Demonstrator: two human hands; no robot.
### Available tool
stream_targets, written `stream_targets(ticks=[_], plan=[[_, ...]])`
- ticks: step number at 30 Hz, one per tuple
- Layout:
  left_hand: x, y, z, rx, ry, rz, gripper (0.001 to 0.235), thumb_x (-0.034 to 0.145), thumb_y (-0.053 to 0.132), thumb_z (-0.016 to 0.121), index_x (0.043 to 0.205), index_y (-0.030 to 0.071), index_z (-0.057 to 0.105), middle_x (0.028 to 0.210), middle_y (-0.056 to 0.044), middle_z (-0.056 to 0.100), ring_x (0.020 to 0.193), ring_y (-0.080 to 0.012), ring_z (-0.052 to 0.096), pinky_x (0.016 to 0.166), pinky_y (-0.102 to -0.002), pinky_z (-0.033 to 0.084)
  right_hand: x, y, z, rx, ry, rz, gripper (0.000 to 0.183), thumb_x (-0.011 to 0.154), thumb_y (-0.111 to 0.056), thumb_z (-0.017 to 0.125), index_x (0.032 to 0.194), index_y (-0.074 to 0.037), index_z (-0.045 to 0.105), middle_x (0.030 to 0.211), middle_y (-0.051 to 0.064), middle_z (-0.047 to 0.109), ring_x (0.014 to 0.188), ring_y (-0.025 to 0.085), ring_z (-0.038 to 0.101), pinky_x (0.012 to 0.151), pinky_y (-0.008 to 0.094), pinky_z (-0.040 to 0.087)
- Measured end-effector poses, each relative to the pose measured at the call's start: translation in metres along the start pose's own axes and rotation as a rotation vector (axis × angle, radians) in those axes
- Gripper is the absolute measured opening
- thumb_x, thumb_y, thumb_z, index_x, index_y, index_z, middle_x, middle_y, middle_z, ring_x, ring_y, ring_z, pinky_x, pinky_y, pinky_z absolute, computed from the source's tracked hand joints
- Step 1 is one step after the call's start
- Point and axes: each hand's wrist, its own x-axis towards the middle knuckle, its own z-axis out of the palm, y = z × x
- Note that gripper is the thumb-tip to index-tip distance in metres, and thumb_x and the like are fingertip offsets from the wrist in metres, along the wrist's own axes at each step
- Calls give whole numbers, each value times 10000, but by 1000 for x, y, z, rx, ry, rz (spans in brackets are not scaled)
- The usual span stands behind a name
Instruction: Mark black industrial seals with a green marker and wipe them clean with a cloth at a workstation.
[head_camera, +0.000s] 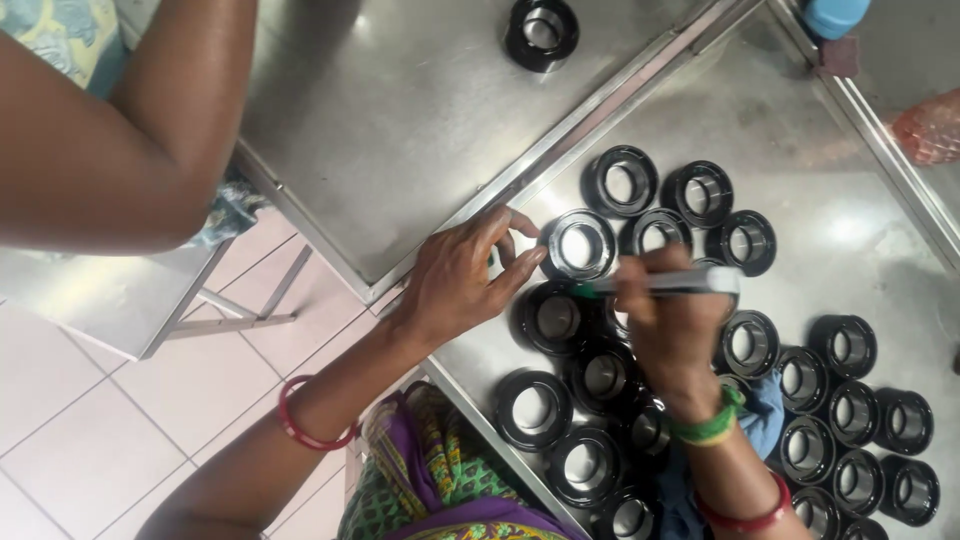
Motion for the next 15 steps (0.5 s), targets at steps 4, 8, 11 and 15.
stream_targets(ticks=[4, 8, 11, 15], plan=[[-3, 0, -4, 61, -137, 12, 269, 932, 298, 714, 1146, 155, 638, 832, -3, 653, 628, -191, 662, 644, -379, 565, -9, 10, -33, 65, 164, 10, 302, 1146, -226, 594, 899, -55, 565, 715, 47, 653, 534, 98, 638, 441, 219, 476], [2, 12, 4, 98, -169, 197, 264, 926, 249, 720, 1161, 167, 632, 987, 4, 672, 763, -203, 710, 634, -381, 574, -13, 14, -35, -57, 139, 62, 279, 1141, -221, 610, 920, -56, 566, 718, 37, 649, 570, 96, 629, 433, 221, 469], [9, 26, 9, 156, -286, 162, 262, 933, 232, 707, 1171, 159, 626, 1029, 0, 681, 677, -207, 704, 582, -373, 575, -9, 11, -26, -110, 107, 84, 269, 1103, -199, 640, 888, -55, 567, 653, 31, 621, 531, 107, 588, 437, 252, 431], [16, 35, 10, 303, -442, 110, 379, 877, 269, 758, 1168, 84, 599, 1076, -91, 634, 614, -253, 691, 541, -403, 560, 5, 3, -26, -86, 45, 80, 279, 1073, -183, 680, 860, -54, 554, 618, 40, 592, 510, 128, 567, 458, 284, 422]])
